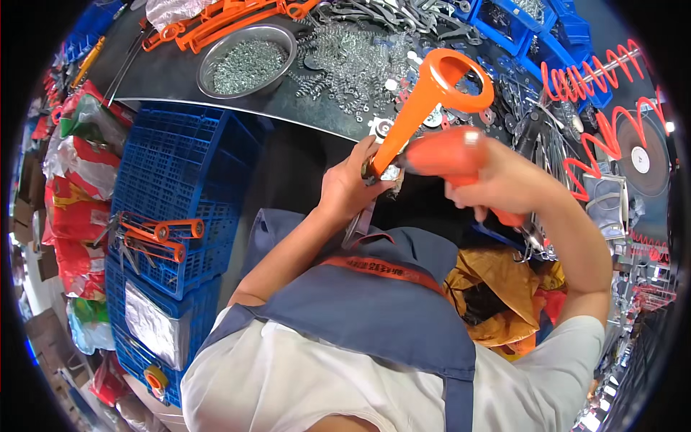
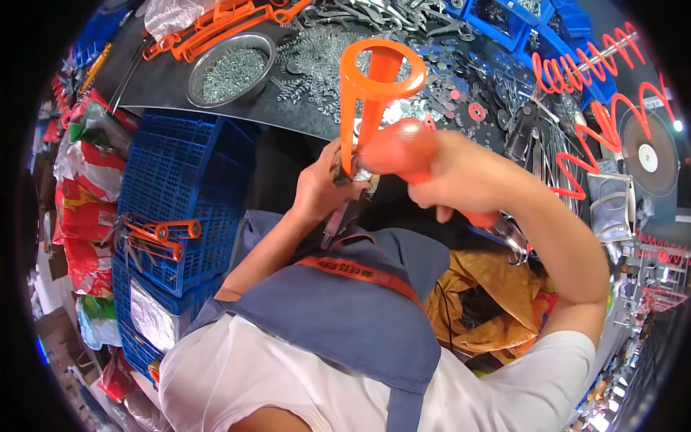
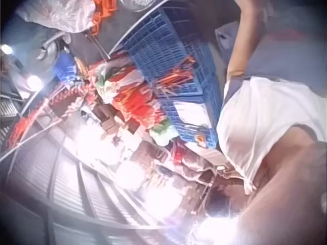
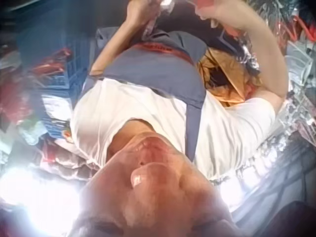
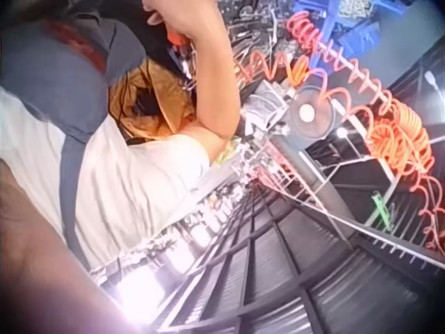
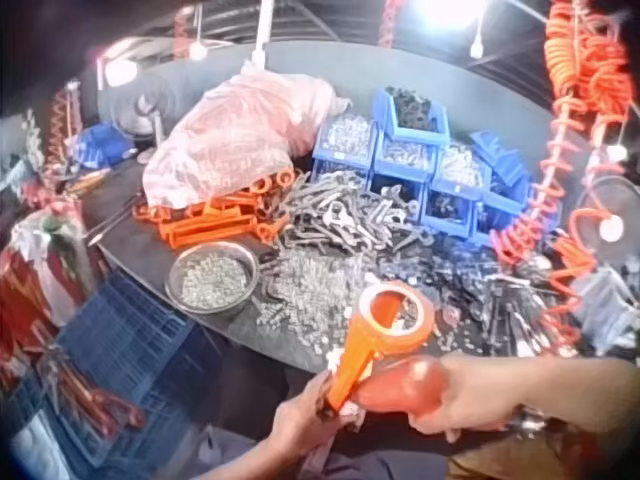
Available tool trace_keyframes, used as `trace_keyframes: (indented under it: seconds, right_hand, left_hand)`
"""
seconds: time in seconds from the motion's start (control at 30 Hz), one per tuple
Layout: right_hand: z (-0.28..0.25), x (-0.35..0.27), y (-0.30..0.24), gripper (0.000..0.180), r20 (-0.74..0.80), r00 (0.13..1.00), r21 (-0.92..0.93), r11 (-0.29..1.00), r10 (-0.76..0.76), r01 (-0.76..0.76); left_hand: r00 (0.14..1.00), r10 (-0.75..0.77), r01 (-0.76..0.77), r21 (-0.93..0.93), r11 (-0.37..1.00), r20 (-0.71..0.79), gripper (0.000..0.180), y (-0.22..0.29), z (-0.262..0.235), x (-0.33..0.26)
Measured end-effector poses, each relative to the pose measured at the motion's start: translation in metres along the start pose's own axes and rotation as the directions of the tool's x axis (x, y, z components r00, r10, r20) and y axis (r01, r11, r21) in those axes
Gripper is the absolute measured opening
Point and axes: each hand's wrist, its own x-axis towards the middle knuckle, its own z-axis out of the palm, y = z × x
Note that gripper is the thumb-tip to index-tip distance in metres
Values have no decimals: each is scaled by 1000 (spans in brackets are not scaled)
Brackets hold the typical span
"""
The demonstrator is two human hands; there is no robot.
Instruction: Assembling components of manual caulking guns and securing them with screws using a pneumatic power tool.
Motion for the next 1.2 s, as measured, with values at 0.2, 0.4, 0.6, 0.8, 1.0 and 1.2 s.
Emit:
trace_keyframes:
  seconds: [0.2,0.4,0.6,0.8,1.0,1.2]
  right_hand:
    - [-13,-90,94,38,-474,871,148,963,-130,224]
    - [-60,-47,233,22,-757,635,-494,769,-151,-406]
    - [-80,-20,332,29,-869,448,-460,676,-209,-576]
    - [35,28,183,28,-870,307,-305,910,-386,281]
    - [194,135,124,47,-271,950,961,17,-158,277]
    - [242,201,124,35,-633,774,754,197,-38,626]
  left_hand:
    - [929,192,-152,146,977,-315,57,20,-66,20]
    - [826,365,123,770,625,-429,51,-20,-145,109]
    - [887,429,-273,-559,783,168,87,43,-86,65]
    - [826,467,-94,-739,667,317,95,37,-21,70]
    - [960,280,-222,-671,707,-22,35,13,16,56]
    - [974,227,-178,-598,782,6,27,30,17,55]
